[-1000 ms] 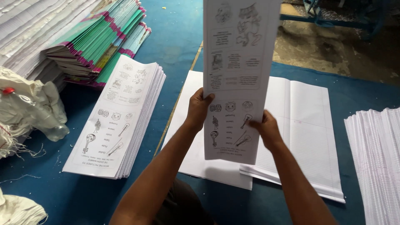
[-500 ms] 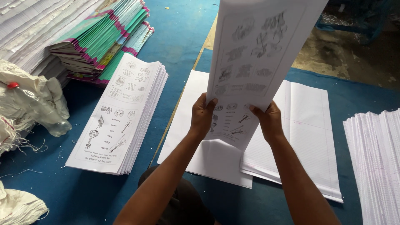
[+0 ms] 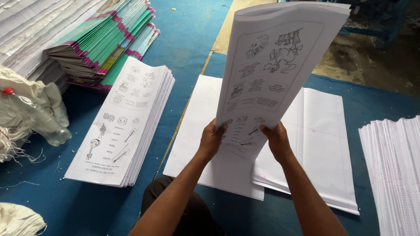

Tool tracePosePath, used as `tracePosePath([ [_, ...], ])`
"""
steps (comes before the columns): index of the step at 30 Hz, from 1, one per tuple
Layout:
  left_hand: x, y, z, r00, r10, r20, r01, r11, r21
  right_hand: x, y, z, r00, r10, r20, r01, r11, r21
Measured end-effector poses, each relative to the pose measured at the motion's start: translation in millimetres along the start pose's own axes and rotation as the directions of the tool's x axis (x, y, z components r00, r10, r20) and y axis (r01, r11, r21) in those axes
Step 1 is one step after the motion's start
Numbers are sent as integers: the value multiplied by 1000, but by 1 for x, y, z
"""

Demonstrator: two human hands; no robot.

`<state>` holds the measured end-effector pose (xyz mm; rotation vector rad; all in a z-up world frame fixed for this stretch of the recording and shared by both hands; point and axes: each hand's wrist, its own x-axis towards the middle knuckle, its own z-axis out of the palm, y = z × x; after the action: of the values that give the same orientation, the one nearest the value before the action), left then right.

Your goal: The person sits on the floor and assembles notebooks by inserting printed covers into lined paper signatures. They repeatedly pick up a cover, open a signature, insert the cover, and place the assembled unit aside.

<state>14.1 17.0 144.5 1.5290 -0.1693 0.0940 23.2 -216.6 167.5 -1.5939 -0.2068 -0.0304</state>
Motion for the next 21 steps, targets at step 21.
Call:
tracePosePath([
  [21, -18, -33, -12, 986, -143, -86, 156, 973, 169, 0, 53, -11, 995, 73, 62, -51, 954, -295],
])
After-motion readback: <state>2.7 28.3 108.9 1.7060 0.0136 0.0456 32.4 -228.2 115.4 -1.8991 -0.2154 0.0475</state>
